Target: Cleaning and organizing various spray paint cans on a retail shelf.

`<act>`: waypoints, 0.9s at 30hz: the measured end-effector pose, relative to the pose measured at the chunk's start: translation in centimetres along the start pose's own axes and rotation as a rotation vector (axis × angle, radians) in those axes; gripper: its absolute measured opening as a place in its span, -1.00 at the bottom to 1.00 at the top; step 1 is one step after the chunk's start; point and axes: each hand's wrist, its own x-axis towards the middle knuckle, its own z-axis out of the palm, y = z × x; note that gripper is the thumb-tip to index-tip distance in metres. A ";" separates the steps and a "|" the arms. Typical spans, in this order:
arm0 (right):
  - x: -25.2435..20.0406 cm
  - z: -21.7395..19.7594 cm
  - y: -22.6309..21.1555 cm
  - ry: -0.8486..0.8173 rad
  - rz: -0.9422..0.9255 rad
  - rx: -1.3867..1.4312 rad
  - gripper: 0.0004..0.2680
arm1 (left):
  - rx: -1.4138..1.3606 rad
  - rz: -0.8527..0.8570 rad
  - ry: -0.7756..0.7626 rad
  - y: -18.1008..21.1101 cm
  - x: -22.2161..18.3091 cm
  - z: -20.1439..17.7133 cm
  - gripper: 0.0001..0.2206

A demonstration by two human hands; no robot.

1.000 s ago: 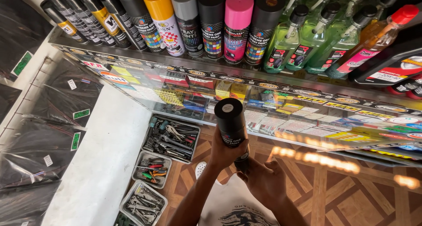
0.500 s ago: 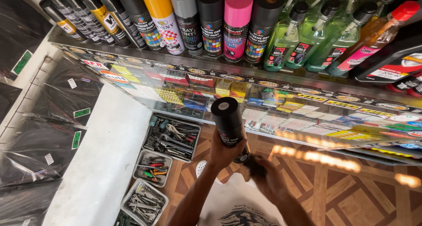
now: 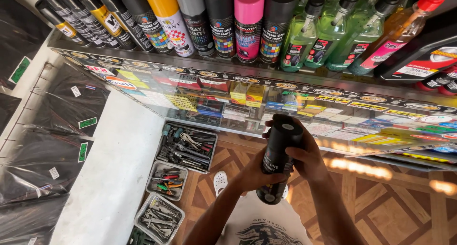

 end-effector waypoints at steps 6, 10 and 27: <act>-1.9 6.0 -0.2 0.157 0.126 -0.817 -0.05 | 0.195 -0.015 0.272 1.8 0.1 -0.1 -0.36; -4.1 2.3 4.5 -0.041 -0.384 -1.536 -0.18 | 0.325 -0.089 0.351 5.0 -0.8 -0.2 -0.33; 4.1 -5.0 2.6 -0.092 0.604 -0.175 -0.44 | 0.318 -0.059 0.374 0.7 -2.3 -3.6 -0.38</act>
